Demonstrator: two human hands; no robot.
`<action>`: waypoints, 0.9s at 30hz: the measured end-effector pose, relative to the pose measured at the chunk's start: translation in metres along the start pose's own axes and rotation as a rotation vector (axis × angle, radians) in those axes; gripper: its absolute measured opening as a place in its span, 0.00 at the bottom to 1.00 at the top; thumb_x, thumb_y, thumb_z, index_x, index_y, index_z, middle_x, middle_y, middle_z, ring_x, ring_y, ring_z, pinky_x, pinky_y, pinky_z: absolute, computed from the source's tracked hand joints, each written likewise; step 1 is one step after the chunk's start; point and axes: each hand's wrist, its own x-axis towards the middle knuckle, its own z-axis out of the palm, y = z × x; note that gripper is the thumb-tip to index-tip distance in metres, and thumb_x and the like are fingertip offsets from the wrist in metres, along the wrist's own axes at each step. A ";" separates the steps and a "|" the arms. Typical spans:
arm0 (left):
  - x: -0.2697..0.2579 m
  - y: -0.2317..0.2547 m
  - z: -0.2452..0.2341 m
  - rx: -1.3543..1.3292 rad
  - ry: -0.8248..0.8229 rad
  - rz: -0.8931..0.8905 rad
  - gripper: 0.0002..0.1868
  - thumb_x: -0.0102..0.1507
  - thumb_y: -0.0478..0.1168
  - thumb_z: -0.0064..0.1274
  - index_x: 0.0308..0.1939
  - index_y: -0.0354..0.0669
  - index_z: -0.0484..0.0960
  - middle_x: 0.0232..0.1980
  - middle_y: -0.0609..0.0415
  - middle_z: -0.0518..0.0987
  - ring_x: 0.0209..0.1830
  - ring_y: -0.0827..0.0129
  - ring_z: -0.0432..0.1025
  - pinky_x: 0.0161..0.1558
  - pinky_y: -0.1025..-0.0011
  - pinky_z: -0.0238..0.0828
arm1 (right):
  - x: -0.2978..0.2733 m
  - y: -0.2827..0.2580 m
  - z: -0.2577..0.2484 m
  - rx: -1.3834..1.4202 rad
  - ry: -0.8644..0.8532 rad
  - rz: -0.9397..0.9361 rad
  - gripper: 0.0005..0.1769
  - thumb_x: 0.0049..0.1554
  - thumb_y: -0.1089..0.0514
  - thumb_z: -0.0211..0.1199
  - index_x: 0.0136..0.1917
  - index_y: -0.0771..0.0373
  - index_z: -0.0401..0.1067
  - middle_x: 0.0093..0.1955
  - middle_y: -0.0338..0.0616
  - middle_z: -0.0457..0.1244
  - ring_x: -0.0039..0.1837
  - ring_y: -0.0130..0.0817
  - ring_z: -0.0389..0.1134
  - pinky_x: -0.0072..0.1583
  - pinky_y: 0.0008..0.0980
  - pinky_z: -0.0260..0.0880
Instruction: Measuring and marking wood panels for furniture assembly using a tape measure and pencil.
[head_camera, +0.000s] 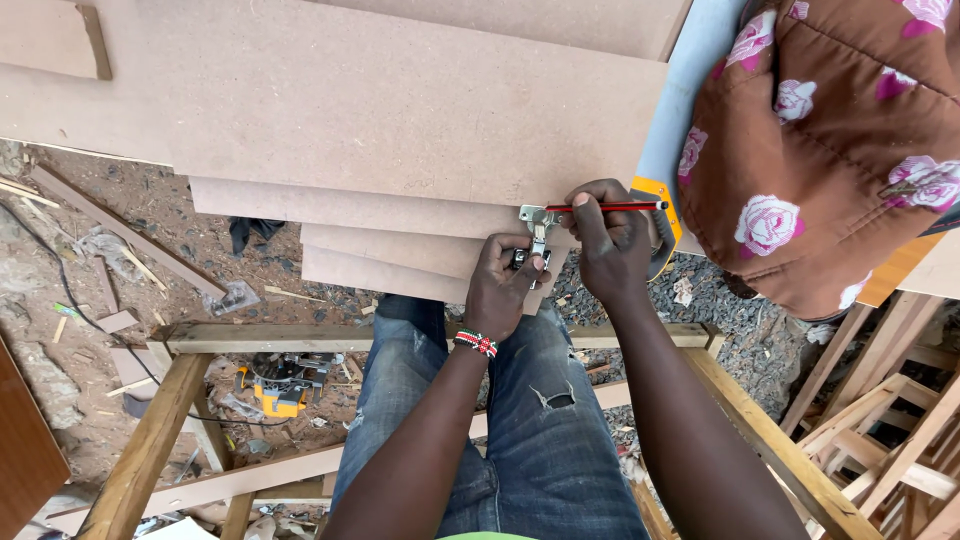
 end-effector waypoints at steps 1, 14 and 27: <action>-0.002 0.001 0.000 -0.001 0.000 0.000 0.20 0.79 0.38 0.65 0.70 0.35 0.76 0.54 0.39 0.90 0.49 0.63 0.91 0.53 0.71 0.94 | -0.001 -0.002 -0.002 -0.001 0.000 0.000 0.13 0.81 0.54 0.61 0.57 0.61 0.81 0.41 0.51 0.74 0.46 0.30 0.70 0.53 0.32 0.76; -0.002 0.002 0.002 0.006 0.002 -0.009 0.20 0.78 0.38 0.65 0.70 0.34 0.77 0.54 0.35 0.90 0.50 0.60 0.91 0.54 0.70 0.94 | 0.015 0.008 -0.014 -0.225 -0.039 -0.040 0.13 0.80 0.54 0.63 0.54 0.59 0.82 0.38 0.49 0.74 0.45 0.35 0.74 0.51 0.37 0.78; 0.000 0.002 -0.002 0.013 -0.004 -0.001 0.20 0.79 0.38 0.65 0.71 0.34 0.76 0.54 0.34 0.90 0.52 0.59 0.91 0.55 0.69 0.94 | 0.017 0.008 -0.020 -0.168 -0.001 0.011 0.13 0.78 0.54 0.64 0.53 0.60 0.82 0.38 0.50 0.72 0.46 0.36 0.71 0.53 0.37 0.74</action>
